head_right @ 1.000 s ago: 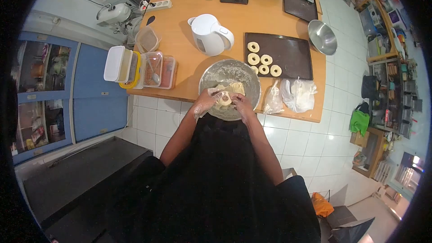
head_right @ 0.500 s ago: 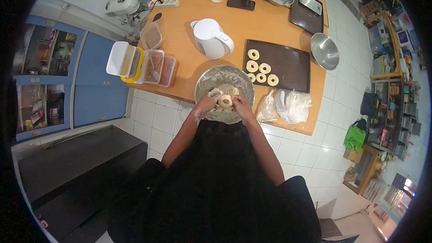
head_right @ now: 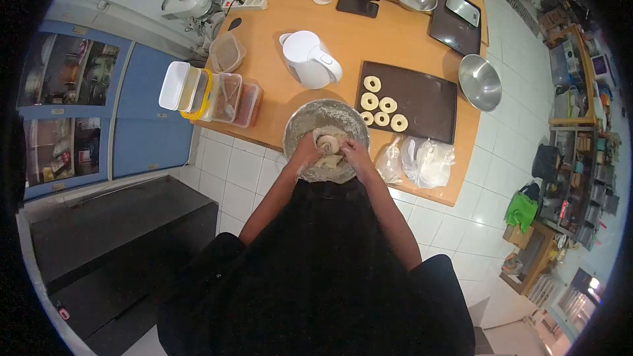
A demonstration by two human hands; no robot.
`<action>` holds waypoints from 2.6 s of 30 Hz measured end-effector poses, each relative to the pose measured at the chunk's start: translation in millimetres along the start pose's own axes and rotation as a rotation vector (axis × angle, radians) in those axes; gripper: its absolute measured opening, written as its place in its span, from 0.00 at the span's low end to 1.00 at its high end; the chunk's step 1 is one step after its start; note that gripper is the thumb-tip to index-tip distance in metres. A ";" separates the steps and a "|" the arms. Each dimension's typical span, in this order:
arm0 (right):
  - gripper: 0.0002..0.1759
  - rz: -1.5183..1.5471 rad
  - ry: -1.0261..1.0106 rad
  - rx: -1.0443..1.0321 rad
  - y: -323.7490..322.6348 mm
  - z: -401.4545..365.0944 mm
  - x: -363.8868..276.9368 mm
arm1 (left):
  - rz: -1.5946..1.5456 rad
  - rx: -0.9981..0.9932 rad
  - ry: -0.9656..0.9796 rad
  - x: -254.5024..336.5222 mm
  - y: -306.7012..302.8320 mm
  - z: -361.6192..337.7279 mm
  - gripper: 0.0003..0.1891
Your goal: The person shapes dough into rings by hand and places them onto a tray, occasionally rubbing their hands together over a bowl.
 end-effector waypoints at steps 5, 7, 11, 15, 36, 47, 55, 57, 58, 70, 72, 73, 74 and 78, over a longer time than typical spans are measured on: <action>0.14 -0.028 0.039 0.026 -1.9 8.5 5.3 | 0.092 0.052 0.163 13.4 0.3 -3.0 0.19; 0.13 0.066 0.098 0.008 1.3 -2.1 -10.8 | 0.136 0.085 0.217 3.3 8.4 -0.3 0.19; 0.10 0.138 0.109 0.024 -0.7 0.9 -8.2 | 0.137 0.096 0.114 11.6 5.2 -0.3 0.18; 0.08 0.181 0.121 -0.025 -1.1 -1.4 -9.1 | 0.026 0.077 0.045 13.8 3.8 1.7 0.16; 0.13 0.038 -0.096 0.029 2.5 -1.7 -10.1 | 0.299 0.012 0.120 13.7 7.9 2.7 0.20; 0.13 0.087 -0.134 0.002 1.8 -2.4 -10.1 | 0.061 0.093 0.030 -8.4 15.3 5.5 0.19; 0.14 0.051 -0.109 0.062 2.9 -3.4 -12.2 | 0.191 0.099 0.046 25.3 4.4 -2.3 0.20; 0.14 0.084 -0.142 0.037 2.9 3.9 -5.1 | 0.181 0.090 0.085 18.2 8.0 -0.4 0.18; 0.14 0.117 -0.148 0.012 2.3 7.4 -1.0 | 0.180 0.094 0.101 9.8 11.9 1.3 0.17; 0.15 0.066 -0.169 0.012 1.2 6.2 -5.3 | 0.203 0.085 0.242 2.9 16.4 4.9 0.16; 0.15 0.063 -0.185 0.015 0.6 6.0 -5.9 | 0.194 0.050 0.230 7.0 15.2 4.4 0.17; 0.15 0.071 -0.187 0.022 0.6 5.9 -5.9 | 0.190 0.022 0.180 10.3 13.0 3.8 0.17; 0.16 0.080 -0.190 0.029 0.5 6.2 -6.1 | 0.186 -0.007 0.131 13.9 11.2 3.5 0.18; 0.17 0.234 -0.065 0.038 2.5 6.6 -1.3 | 0.071 0.032 0.099 16.9 9.4 2.8 0.21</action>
Point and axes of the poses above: each hand's wrist, its own z-axis towards the middle knuckle, its own y-axis out of the palm, x = y × z, the point moved 3 cm from there along z, towards the middle knuckle, and after that the axes turned 15 degrees about x, right-handed, at the moved point
